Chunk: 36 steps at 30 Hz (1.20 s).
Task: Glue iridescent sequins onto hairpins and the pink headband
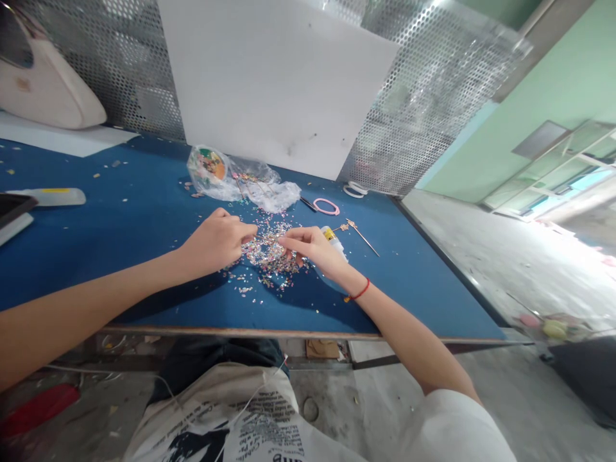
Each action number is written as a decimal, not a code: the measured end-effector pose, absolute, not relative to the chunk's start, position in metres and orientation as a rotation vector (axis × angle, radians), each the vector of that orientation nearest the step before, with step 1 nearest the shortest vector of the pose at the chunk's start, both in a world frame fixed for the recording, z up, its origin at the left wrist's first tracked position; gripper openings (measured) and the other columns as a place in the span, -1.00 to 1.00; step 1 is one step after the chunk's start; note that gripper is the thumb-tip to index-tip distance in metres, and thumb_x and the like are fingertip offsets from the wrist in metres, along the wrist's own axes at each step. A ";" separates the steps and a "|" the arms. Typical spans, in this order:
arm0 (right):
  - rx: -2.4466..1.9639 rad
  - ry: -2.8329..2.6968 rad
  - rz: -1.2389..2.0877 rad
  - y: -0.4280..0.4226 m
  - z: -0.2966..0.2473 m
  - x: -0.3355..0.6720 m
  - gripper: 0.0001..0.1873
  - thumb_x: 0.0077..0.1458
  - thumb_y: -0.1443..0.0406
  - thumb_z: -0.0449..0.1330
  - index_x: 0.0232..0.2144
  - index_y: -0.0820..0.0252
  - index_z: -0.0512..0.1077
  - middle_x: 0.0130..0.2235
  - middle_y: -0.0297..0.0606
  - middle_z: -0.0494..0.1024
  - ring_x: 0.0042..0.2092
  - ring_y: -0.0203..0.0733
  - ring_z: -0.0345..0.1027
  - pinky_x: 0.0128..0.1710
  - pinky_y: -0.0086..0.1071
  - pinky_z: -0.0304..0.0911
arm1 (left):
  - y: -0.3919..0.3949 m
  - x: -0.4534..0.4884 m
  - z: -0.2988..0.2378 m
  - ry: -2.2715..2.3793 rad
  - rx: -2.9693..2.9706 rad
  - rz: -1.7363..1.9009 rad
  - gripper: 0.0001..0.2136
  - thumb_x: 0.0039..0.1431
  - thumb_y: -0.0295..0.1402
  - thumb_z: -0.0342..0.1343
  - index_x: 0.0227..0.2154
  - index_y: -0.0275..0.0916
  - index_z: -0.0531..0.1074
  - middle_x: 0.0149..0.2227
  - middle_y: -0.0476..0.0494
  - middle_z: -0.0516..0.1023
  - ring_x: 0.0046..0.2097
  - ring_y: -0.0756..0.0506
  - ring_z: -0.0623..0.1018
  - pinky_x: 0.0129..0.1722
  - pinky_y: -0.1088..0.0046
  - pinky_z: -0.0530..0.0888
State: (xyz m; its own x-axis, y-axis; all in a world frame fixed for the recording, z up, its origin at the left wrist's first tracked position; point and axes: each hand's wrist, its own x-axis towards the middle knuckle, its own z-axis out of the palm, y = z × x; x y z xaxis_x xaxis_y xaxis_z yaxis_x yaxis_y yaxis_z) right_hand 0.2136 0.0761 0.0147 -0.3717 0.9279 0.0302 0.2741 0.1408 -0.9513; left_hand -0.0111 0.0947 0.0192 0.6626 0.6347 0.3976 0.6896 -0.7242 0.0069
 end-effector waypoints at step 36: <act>-1.126 -1.750 0.592 0.077 0.013 0.217 -0.76 0.07 0.13 0.26 -0.48 0.17 0.43 -0.54 -0.36 0.40 -0.55 -0.38 0.17 -0.59 -0.41 0.12 | 0.096 -0.012 0.020 -1.223 -2.759 -0.510 -0.81 -0.07 -0.61 -0.08 -0.50 -0.24 0.38 -0.60 -0.03 0.31 -0.50 -0.03 0.25 -0.27 0.34 0.16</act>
State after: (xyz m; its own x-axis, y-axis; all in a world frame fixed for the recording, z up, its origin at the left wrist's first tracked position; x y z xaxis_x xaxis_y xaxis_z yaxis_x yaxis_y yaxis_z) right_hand 0.2168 0.0766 0.0132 -0.1360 0.8832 0.4489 0.4292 0.4609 -0.7768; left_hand -0.0118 0.0962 0.0197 0.6259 0.7056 0.3323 0.7326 -0.6780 0.0599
